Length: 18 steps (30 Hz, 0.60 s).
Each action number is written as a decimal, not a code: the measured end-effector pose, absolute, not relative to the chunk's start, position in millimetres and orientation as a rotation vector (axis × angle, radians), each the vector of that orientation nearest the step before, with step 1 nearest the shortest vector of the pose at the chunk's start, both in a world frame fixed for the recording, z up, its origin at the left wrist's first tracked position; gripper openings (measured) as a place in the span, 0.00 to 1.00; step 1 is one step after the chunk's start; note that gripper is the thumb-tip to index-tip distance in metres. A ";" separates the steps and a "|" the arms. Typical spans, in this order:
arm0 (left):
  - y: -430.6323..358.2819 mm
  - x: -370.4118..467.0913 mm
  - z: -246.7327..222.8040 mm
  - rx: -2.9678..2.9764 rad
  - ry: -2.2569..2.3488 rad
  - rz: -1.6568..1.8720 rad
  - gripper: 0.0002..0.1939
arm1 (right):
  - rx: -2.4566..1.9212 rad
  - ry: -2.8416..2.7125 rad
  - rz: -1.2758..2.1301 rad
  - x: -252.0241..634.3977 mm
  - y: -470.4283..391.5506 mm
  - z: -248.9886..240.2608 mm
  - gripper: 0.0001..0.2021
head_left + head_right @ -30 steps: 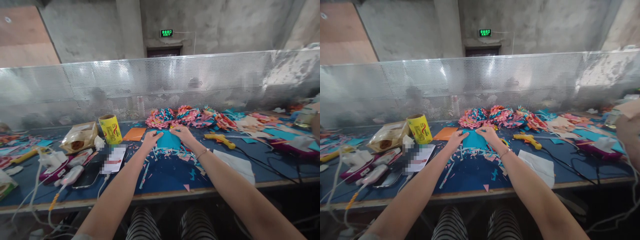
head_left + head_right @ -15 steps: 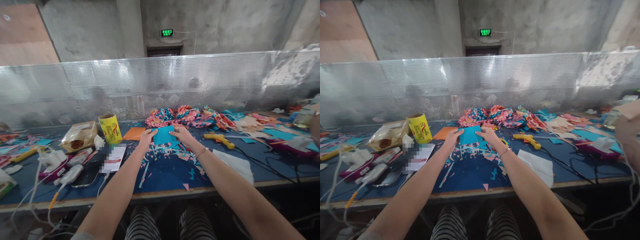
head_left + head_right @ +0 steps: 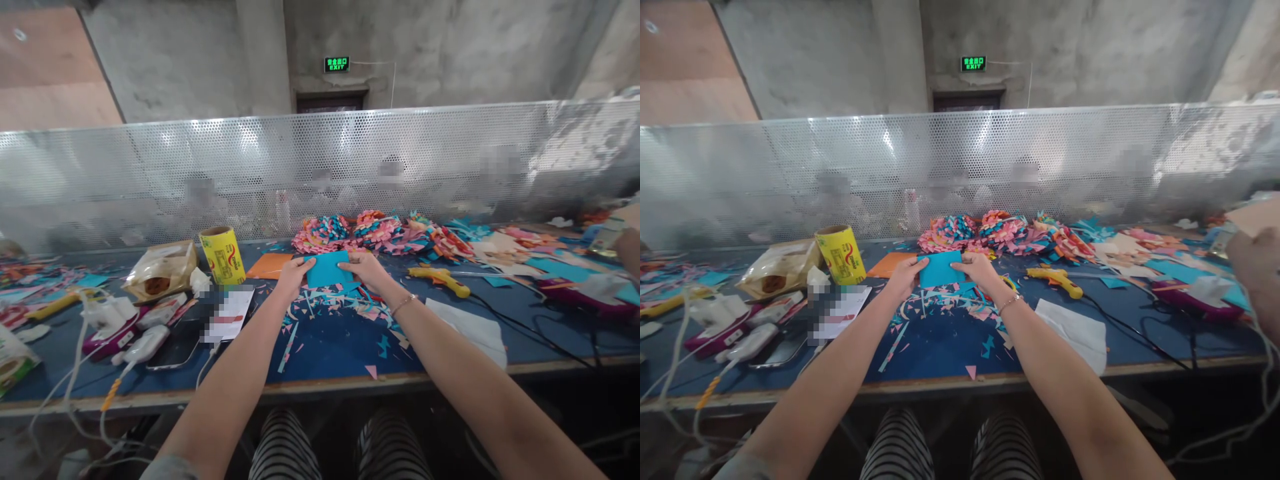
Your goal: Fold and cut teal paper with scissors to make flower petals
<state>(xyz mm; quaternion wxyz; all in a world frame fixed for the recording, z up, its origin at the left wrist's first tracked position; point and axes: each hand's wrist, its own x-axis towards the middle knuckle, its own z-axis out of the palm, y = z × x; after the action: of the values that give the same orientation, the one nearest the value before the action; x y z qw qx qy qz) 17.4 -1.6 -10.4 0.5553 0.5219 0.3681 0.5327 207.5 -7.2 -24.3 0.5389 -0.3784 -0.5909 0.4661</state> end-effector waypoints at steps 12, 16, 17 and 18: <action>3.7 20.6 -15.4 1.281 0.923 1.331 0.18 | -0.945 -1.408 1.098 207.6 -11.5 -16.5 0.17; 0.4 20.1 -9.6 1.571 1.000 1.362 0.14 | -0.938 -1.553 1.031 211.6 -8.5 -19.3 0.15; -0.7 19.9 -8.4 1.680 1.013 1.334 0.12 | -0.934 -1.590 1.006 212.2 -8.1 -19.6 0.15; -1.8 19.7 -7.6 1.772 1.023 1.285 0.11 | -0.931 -1.618 0.990 212.5 -7.9 -19.6 0.15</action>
<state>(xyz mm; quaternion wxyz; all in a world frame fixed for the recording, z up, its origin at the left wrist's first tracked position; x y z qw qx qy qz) 19.7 -1.8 -7.6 0.3548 0.6856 0.3958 0.4973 212.5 -7.9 -19.6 0.4920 -0.3836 -0.6665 0.4081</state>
